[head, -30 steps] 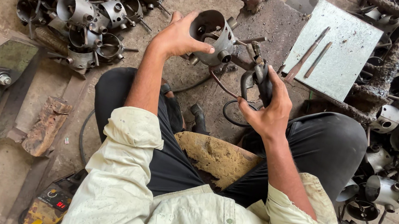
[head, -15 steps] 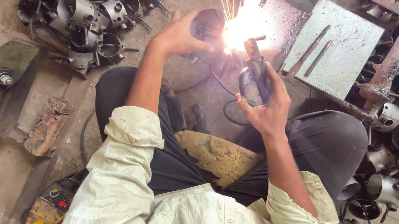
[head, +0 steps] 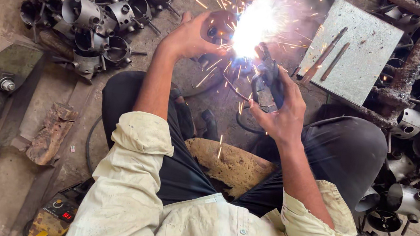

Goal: The person sits on the floor and welds cylindrical metal parts using a handheld welding torch. They repeatedly pick up a part, weld a specific area, and then use a metal rod to chip away slag from the weld. The person handles the parts one at a time, moving them between a pile of raw parts and a pile of finished parts.

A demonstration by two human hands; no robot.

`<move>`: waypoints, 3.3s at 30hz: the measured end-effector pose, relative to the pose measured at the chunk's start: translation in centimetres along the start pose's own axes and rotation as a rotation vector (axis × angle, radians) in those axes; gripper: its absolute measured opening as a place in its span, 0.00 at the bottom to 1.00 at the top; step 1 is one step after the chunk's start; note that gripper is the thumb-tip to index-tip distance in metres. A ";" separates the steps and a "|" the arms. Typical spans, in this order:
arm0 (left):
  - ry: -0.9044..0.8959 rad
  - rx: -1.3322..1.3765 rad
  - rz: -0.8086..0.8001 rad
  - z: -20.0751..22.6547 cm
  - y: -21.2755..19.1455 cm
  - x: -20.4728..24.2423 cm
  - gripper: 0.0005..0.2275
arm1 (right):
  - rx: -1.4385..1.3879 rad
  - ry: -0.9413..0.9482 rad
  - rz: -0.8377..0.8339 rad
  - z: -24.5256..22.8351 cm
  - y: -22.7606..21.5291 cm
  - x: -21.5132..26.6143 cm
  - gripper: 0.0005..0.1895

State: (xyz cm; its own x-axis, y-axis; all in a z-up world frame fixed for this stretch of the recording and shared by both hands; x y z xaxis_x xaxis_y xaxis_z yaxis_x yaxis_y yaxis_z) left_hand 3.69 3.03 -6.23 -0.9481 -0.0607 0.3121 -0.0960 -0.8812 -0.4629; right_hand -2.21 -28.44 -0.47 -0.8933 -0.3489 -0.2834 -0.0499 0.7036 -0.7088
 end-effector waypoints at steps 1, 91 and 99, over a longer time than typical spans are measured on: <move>0.037 0.006 -0.011 -0.1 0.0 -0.1 0.52 | -0.002 -0.007 0.001 0.0 0.0 0.0 0.46; -0.057 0.576 0.867 2.1 -9.0 3.5 0.43 | -1.231 0.762 0.389 9.7 -1.5 -0.8 0.20; 0.245 1.157 1.223 -6.5 -11.5 0.5 0.35 | -1.182 0.741 0.490 9.0 -2.1 -0.7 0.21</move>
State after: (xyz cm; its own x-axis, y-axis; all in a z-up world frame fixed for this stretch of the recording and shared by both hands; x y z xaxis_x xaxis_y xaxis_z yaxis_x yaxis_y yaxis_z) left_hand 2.37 16.24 -6.16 -0.3270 -0.9415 0.0813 0.8210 -0.2405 0.5179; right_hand 2.53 -35.23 -4.56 -0.9293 0.1995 0.3108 0.3154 0.8667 0.3865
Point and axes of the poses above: each hand's wrist, its own x-axis away from the middle knuckle, its own y-axis out of the palm, z = x × y, the point moved 2 cm from there along -x, towards the middle knuckle, and after that the axes turned 10 degrees about x, right-handed, at the moved point
